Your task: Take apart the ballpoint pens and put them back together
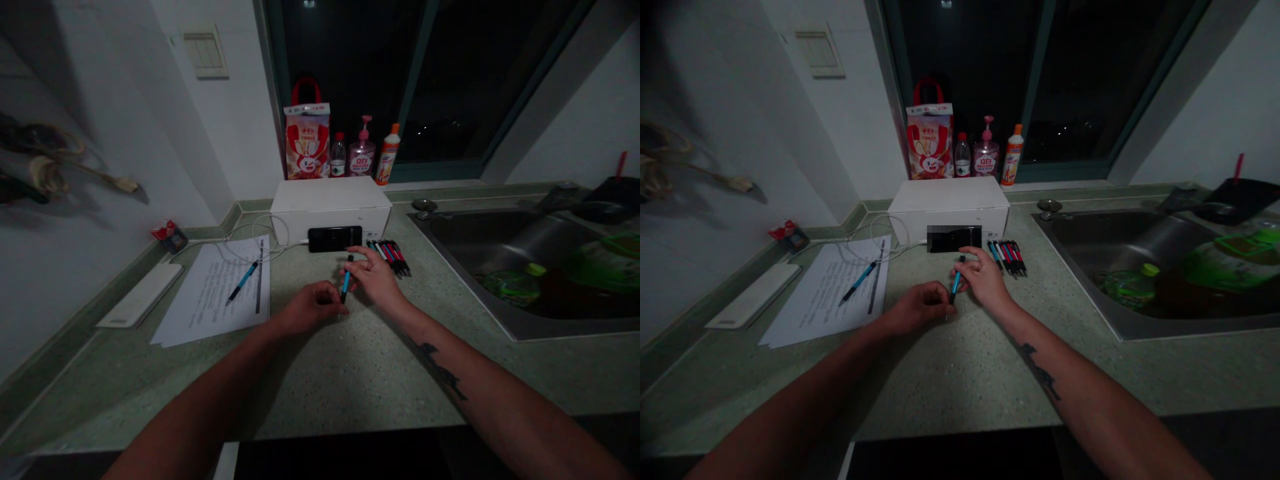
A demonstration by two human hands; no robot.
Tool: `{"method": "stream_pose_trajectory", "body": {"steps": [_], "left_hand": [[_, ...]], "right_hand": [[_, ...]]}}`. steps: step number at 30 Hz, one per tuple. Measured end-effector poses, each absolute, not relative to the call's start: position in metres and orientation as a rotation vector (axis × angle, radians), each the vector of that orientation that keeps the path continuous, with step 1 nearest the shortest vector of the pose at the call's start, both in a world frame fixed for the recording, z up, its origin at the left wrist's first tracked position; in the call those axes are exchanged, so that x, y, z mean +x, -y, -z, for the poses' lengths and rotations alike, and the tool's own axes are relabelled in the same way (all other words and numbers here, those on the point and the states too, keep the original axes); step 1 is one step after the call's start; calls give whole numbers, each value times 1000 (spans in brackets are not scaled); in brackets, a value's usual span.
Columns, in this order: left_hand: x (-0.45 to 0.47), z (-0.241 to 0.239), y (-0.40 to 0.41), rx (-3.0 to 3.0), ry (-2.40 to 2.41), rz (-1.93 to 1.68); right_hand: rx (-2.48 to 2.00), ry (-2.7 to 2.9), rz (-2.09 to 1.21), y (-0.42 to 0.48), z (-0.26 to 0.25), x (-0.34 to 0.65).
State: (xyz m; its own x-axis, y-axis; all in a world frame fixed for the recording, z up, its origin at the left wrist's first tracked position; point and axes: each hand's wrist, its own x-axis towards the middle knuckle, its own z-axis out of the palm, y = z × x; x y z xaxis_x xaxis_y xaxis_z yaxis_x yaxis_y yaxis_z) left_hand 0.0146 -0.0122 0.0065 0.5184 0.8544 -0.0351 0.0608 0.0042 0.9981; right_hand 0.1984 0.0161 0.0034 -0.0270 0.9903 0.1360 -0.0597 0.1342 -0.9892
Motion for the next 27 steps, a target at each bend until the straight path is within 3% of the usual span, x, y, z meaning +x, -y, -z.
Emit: {"method": "stream_pose_trajectory", "body": {"steps": [27], "left_hand": [[16,0,13,1498,-870,-716]], "right_hand": [[-1033,1354,-1196,-12,0,194]]}}
